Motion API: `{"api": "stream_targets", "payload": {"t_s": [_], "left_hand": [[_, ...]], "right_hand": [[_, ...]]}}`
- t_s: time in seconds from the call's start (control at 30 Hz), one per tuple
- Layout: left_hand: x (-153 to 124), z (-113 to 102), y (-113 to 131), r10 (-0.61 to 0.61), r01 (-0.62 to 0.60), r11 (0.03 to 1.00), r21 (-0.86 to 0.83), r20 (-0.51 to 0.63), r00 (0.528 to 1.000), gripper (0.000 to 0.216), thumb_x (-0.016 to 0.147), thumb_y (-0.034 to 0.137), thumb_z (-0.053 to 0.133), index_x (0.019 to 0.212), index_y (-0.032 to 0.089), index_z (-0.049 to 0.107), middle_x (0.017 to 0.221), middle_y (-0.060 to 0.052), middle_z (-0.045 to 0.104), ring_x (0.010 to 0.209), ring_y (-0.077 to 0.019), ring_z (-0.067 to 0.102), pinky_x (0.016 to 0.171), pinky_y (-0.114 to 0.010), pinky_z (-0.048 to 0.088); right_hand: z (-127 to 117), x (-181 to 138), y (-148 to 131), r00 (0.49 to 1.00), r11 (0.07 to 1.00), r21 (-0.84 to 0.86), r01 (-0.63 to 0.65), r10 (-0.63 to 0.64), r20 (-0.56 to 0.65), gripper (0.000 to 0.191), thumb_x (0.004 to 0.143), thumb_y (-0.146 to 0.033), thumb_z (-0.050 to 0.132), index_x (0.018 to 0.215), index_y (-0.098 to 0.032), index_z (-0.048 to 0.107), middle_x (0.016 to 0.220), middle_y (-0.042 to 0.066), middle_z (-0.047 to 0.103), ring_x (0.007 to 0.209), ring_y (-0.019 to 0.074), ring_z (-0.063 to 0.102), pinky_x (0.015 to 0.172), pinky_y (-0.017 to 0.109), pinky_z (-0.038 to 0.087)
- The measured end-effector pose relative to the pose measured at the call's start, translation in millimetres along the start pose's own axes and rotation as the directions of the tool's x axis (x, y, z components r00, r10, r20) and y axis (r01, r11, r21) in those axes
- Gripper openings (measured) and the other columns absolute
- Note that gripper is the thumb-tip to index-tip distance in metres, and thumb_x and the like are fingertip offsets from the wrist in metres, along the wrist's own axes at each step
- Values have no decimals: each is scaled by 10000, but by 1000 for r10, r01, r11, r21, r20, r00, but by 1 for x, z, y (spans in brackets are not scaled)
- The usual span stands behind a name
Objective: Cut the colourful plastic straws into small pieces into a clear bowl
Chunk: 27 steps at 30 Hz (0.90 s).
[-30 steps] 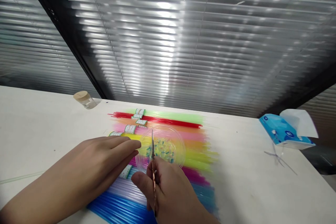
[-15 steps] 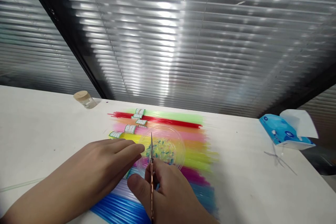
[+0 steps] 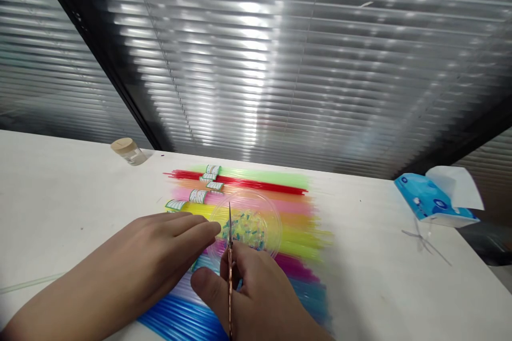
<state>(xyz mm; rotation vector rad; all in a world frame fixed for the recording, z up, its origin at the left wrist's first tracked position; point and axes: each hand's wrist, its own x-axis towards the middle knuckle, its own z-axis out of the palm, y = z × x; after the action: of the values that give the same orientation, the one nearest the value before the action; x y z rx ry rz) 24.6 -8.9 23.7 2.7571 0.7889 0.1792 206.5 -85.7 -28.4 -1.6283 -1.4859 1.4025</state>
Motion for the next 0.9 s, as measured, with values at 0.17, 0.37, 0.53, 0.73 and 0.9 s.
{"api": "stream_targets", "payload": {"t_s": [0.17,0.37,0.53,0.73,0.9], "left_hand": [[0,0,1,6,-6,1000,1,-11,1000,248,920,1,451,867,212,570,798,11,657,645,-152,564,583,-291,325],[0,1,-1,-10,12,996,83,-22,1000,250,938,40,416,877,209,589,772,-8,651,602,-159,543,561,-290,356],[-2,0,-3,-45,48,994,102,-34,998,250,978,95,396,912,208,609,775,-22,644,626,-159,569,588,-270,417],[0,-3,-1,-87,77,985,157,61,994,267,904,17,396,856,216,568,767,-12,638,598,-166,535,554,-288,373],[1,-4,0,-105,93,982,168,67,992,274,870,-6,390,849,212,553,773,-16,636,596,-168,528,548,-296,345]], "right_hand": [[0,1,-3,1000,1000,-14,-4,4,5,635,881,-844,506,786,-217,533,785,49,618,734,217,551,646,319,451],[0,2,-4,999,999,-38,-32,32,-4,633,871,-854,498,788,-228,523,812,63,637,749,237,557,653,338,443],[-2,1,-4,999,999,-38,-38,37,-22,643,879,-859,478,809,-222,534,853,74,652,781,244,563,683,351,448],[-3,0,-7,999,997,-63,-42,41,-17,583,922,-793,491,784,-226,508,779,44,625,728,215,541,652,332,412],[-2,1,-8,999,998,-50,-36,36,-9,544,973,-721,503,745,-227,484,692,9,581,669,186,536,629,318,384]]}}
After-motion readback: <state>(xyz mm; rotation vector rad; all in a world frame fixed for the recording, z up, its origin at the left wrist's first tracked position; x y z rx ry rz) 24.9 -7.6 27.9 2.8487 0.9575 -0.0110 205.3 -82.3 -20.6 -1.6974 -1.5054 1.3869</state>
